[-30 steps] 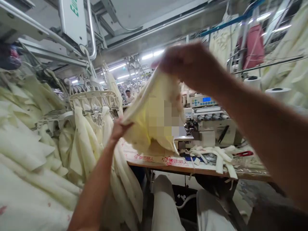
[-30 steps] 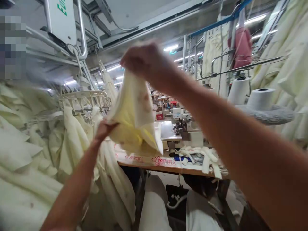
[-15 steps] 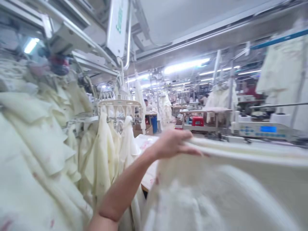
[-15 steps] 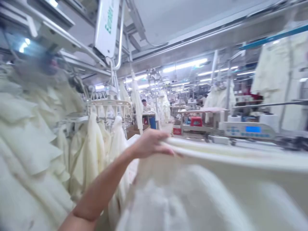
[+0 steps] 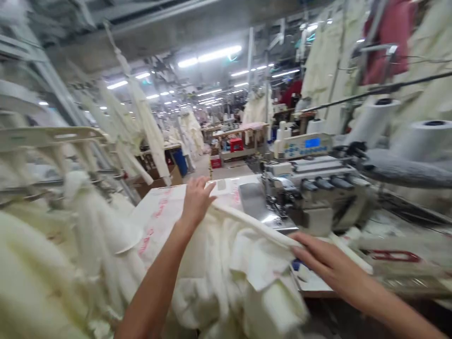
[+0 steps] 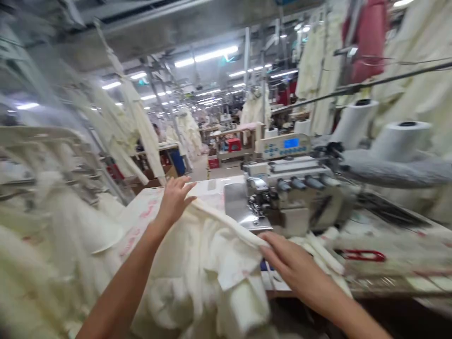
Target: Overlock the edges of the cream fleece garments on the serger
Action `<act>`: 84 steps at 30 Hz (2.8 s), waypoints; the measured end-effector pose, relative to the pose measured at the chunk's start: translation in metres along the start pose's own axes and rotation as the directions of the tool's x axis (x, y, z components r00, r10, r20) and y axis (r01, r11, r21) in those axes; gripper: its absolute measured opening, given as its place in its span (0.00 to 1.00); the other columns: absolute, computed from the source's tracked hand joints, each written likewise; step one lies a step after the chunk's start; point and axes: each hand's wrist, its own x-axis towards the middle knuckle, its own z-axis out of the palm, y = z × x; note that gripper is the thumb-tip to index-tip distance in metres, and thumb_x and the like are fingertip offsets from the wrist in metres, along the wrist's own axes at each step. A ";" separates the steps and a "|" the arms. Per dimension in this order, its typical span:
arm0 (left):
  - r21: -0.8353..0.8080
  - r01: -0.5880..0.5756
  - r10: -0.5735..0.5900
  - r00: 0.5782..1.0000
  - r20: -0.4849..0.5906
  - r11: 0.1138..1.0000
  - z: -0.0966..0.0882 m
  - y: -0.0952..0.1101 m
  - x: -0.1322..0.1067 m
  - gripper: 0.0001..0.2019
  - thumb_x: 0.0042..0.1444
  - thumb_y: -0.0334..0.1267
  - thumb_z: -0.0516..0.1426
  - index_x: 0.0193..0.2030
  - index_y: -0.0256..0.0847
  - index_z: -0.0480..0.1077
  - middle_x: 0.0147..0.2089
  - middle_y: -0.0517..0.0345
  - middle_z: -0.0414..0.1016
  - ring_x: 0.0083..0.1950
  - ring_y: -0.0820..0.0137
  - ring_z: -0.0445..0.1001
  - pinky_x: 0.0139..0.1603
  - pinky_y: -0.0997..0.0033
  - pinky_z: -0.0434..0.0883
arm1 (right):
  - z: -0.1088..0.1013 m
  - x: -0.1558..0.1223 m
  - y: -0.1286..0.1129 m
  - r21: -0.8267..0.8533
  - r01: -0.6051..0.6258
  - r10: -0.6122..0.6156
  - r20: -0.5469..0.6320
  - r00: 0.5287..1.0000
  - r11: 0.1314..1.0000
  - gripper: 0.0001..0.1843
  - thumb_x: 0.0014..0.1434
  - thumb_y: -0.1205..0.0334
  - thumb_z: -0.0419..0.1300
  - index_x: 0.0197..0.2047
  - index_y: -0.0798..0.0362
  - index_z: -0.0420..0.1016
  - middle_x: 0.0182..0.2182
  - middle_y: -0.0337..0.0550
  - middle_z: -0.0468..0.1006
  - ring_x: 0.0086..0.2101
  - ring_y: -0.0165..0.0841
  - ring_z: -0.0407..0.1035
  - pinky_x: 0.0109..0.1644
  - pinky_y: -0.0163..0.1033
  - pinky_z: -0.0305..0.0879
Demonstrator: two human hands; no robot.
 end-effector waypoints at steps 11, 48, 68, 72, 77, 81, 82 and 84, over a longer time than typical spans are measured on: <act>0.159 -0.231 0.168 0.928 0.333 0.960 0.112 0.062 -0.023 0.12 0.62 0.45 0.45 0.39 0.41 0.64 0.37 0.57 0.70 0.36 0.66 0.68 0.34 0.68 0.63 | -0.004 0.008 0.055 0.060 -0.231 0.210 0.243 0.947 0.971 0.11 0.65 0.58 0.46 0.47 0.49 0.64 0.40 0.43 0.74 0.40 0.36 0.69 0.40 0.37 0.63; 0.231 0.038 -0.088 0.973 0.215 0.972 0.137 0.055 0.026 0.05 0.53 0.34 0.50 0.27 0.42 0.63 0.26 0.64 0.68 0.26 0.74 0.64 0.26 0.75 0.55 | 0.018 0.025 0.082 -0.325 -0.268 0.226 -0.163 0.960 0.907 0.06 0.62 0.63 0.51 0.33 0.52 0.64 0.24 0.39 0.74 0.25 0.36 0.71 0.25 0.36 0.53; 0.049 -0.241 0.243 0.910 -0.337 0.969 0.167 0.078 -0.084 0.10 0.54 0.23 0.53 0.41 0.36 0.68 0.31 0.55 0.68 0.33 0.71 0.65 0.33 0.70 0.64 | 0.036 -0.036 0.056 0.807 -0.548 0.463 0.407 0.787 0.221 0.14 0.55 0.53 0.60 0.41 0.53 0.68 0.33 0.39 0.73 0.32 0.31 0.66 0.32 0.32 0.65; 0.002 -0.263 0.248 0.907 -0.341 0.965 0.160 0.094 -0.091 0.12 0.52 0.23 0.55 0.43 0.36 0.69 0.29 0.57 0.66 0.32 0.72 0.63 0.30 0.72 0.64 | 0.033 -0.044 0.039 0.843 -0.534 0.387 0.472 0.792 0.066 0.13 0.56 0.58 0.60 0.44 0.51 0.69 0.33 0.40 0.73 0.31 0.31 0.67 0.30 0.32 0.66; 0.152 -0.344 0.375 0.878 -0.296 0.926 0.164 0.093 -0.100 0.13 0.53 0.24 0.55 0.46 0.33 0.70 0.29 0.55 0.67 0.33 0.70 0.64 0.32 0.69 0.64 | 0.032 -0.044 0.045 0.856 -0.517 0.465 0.456 0.759 0.005 0.14 0.58 0.50 0.56 0.32 0.53 0.70 0.25 0.37 0.67 0.26 0.29 0.62 0.28 0.31 0.65; 0.133 -0.405 0.425 0.881 -0.208 0.905 0.152 0.092 -0.082 0.10 0.59 0.36 0.51 0.41 0.34 0.70 0.32 0.53 0.69 0.36 0.67 0.66 0.36 0.65 0.64 | 0.034 -0.041 0.051 0.814 -0.562 0.500 0.428 0.753 0.149 0.20 0.55 0.48 0.60 0.24 0.56 0.65 0.20 0.34 0.62 0.23 0.25 0.57 0.24 0.28 0.61; 0.112 -0.372 0.387 0.903 -0.186 0.922 0.148 0.092 -0.073 0.12 0.61 0.38 0.49 0.42 0.34 0.69 0.36 0.50 0.70 0.39 0.66 0.66 0.39 0.64 0.65 | 0.034 -0.040 0.052 0.806 -0.573 0.490 0.442 0.752 0.152 0.19 0.55 0.48 0.60 0.26 0.56 0.65 0.21 0.34 0.63 0.23 0.26 0.58 0.25 0.28 0.61; 0.139 -0.256 0.273 0.953 -0.129 0.957 0.142 0.092 -0.054 0.13 0.61 0.36 0.47 0.48 0.34 0.67 0.43 0.47 0.70 0.44 0.64 0.66 0.44 0.63 0.65 | 0.033 -0.040 0.052 0.795 -0.592 0.475 0.473 0.742 0.134 0.19 0.54 0.46 0.60 0.30 0.56 0.66 0.24 0.36 0.67 0.25 0.27 0.61 0.26 0.30 0.63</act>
